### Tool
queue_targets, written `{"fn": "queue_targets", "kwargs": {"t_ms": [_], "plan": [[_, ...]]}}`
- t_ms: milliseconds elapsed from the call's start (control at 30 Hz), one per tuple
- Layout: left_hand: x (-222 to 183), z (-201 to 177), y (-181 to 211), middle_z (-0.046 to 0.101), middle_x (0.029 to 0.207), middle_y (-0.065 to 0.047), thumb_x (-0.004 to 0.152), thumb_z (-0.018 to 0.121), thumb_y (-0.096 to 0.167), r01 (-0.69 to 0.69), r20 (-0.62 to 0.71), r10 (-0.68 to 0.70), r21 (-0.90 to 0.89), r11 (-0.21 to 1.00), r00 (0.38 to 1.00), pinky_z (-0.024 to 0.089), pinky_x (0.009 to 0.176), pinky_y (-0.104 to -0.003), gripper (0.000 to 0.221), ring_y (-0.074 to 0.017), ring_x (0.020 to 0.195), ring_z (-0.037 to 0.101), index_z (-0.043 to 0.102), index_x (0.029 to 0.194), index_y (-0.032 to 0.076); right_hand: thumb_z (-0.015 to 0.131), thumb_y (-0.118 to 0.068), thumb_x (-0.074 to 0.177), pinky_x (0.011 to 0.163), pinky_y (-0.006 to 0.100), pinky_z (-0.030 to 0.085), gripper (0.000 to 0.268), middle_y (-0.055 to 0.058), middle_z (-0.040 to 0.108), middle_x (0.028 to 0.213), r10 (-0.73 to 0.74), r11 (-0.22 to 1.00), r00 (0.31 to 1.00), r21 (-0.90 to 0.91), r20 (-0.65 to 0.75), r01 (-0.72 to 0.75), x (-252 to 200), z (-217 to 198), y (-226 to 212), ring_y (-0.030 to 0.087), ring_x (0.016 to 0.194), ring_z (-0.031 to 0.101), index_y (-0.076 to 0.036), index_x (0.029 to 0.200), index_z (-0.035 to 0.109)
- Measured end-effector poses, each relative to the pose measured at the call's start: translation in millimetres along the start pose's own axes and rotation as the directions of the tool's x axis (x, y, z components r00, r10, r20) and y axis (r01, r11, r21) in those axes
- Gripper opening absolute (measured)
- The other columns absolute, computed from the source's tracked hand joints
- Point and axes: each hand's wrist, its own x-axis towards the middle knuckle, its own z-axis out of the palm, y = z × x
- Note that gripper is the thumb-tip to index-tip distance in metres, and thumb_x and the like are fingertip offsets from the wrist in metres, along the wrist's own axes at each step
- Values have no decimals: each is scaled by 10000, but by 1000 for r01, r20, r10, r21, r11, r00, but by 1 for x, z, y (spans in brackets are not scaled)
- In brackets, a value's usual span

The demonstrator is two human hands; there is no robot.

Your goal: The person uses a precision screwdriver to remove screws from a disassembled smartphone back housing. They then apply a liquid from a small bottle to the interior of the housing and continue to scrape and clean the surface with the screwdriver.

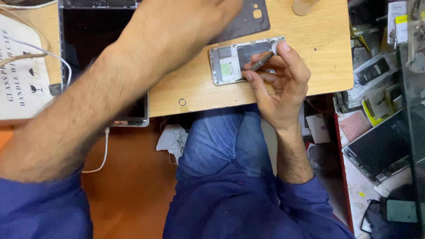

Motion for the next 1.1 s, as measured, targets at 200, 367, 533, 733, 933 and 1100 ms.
{"fn": "queue_targets", "kwargs": {"t_ms": [200, 367, 533, 733, 933, 1100], "plan": [[-46, -51, 65, 644, 945, -79, 922, 685, 149, 263, 240, -214, -192, 946, 947, 513, 709, -412, 186, -267, 911, 645, 648, 1077, 52, 760, 169, 1057, 907, 313, 695, 798, 174, 594, 1252, -32, 995, 999, -91, 4, 32, 1, 3, -5, 227, 1082, 720, -172, 1609, 297], [-61, -17, 95, 630, 1123, -98, 932, 755, 240, 473, 64, -500, -441, 762, 864, 501, 848, -406, 425, -281, 1034, 606, 625, 1270, 17, 823, 172, 1012, 854, 292, 687, 826, 157, 561, 1218, -87, 968, 996, -235, 5, 86, 3, 5, -8, 204, 1023, 718, -177, 1573, 328], [-72, 25, 105, 623, 1149, -75, 927, 800, 253, 541, -22, -635, -501, 676, 773, 481, 884, -411, 440, -277, 1059, 590, 631, 1279, 51, 804, 189, 1015, 830, 281, 675, 794, 166, 575, 1221, -67, 963, 995, -256, 79, 85, 10, 5, -18, 214, 995, 724, -181, 1556, 356], [-79, 40, 99, 607, 1164, -63, 920, 816, 257, 523, -28, -635, -540, 659, 772, 490, 905, -398, 458, -266, 1060, 575, 626, 1292, 69, 633, 184, 999, 870, 351, 645, 643, 251, 598, 1238, -65, 992, 982, -97, 176, 83, 21, 3, -25, 297, 993, 700, -135, 1469, 333], [-80, 44, 99, 593, 1159, -75, 919, 817, 275, 524, -19, -625, -527, 670, 780, 482, 893, -404, 475, -264, 1055, 569, 619, 1284, 46, 570, 95, 1088, 852, 386, 697, 455, 205, 622, 1194, -18, 1000, 1000, -8, 18, 19, 20, 14, -21, 278, 901, 722, -167, 1409, 379], [-78, 43, 101, 591, 1143, -61, 900, 820, 277, 533, -64, -644, -501, 682, 763, 472, 892, -405, 474, -249, 1063, 576, 624, 1274, 63, 600, -84, 1074, 848, 393, 622, 413, 244, 588, 1176, -43, 993, 998, -109, -43, 38, 21, 17, -17, 313, 908, 646, -185, 1407, 376]]}}
